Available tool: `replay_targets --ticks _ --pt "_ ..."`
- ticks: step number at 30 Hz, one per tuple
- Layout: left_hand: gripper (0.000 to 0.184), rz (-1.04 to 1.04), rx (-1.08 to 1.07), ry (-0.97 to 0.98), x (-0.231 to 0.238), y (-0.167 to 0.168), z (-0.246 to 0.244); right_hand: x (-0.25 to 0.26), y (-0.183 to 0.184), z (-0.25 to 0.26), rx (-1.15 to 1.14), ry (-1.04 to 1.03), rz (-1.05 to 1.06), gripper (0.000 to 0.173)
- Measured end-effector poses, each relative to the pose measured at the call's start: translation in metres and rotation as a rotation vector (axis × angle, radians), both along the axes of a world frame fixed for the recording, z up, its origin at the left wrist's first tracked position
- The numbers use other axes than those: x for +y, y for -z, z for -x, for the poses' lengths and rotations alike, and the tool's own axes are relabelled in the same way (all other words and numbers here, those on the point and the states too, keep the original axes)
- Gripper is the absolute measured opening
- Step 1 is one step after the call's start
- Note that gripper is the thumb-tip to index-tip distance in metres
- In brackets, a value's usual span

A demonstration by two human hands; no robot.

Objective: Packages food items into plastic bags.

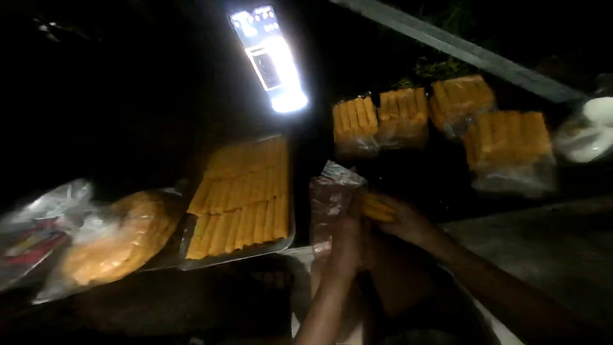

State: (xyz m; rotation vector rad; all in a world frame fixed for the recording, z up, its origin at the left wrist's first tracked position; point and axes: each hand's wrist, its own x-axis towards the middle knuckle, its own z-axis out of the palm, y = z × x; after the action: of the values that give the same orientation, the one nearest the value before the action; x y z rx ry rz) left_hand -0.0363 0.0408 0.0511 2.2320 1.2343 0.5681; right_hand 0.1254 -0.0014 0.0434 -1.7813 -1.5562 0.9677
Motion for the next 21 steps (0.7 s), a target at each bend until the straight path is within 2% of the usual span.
replay_targets --ticks 5,9,11,15,18,21 --pt "0.045 -0.26 0.132 0.084 -0.009 0.004 -0.015 0.003 -0.012 -0.003 -0.171 0.05 0.086 0.072" --pt "0.043 -0.329 0.153 0.081 -0.016 0.006 -0.025 0.003 -0.018 -0.001 -0.268 0.071 0.102 0.068" --pt "0.049 -0.252 0.175 0.069 -0.017 0.005 -0.027 0.002 -0.015 0.0 -0.275 0.057 0.06 0.067" --pt "0.06 0.04 0.312 0.046 -0.012 -0.004 -0.028 0.002 -0.008 0.002 -0.257 0.023 -0.021 0.065" --pt "0.056 0.118 0.239 0.051 -0.01 -0.01 -0.029 0.008 -0.007 0.003 -0.201 0.019 -0.032 0.059" --pt "0.051 0.107 0.054 0.071 -0.009 -0.005 -0.032 0.015 -0.008 -0.002 -0.162 0.027 -0.03 0.055"
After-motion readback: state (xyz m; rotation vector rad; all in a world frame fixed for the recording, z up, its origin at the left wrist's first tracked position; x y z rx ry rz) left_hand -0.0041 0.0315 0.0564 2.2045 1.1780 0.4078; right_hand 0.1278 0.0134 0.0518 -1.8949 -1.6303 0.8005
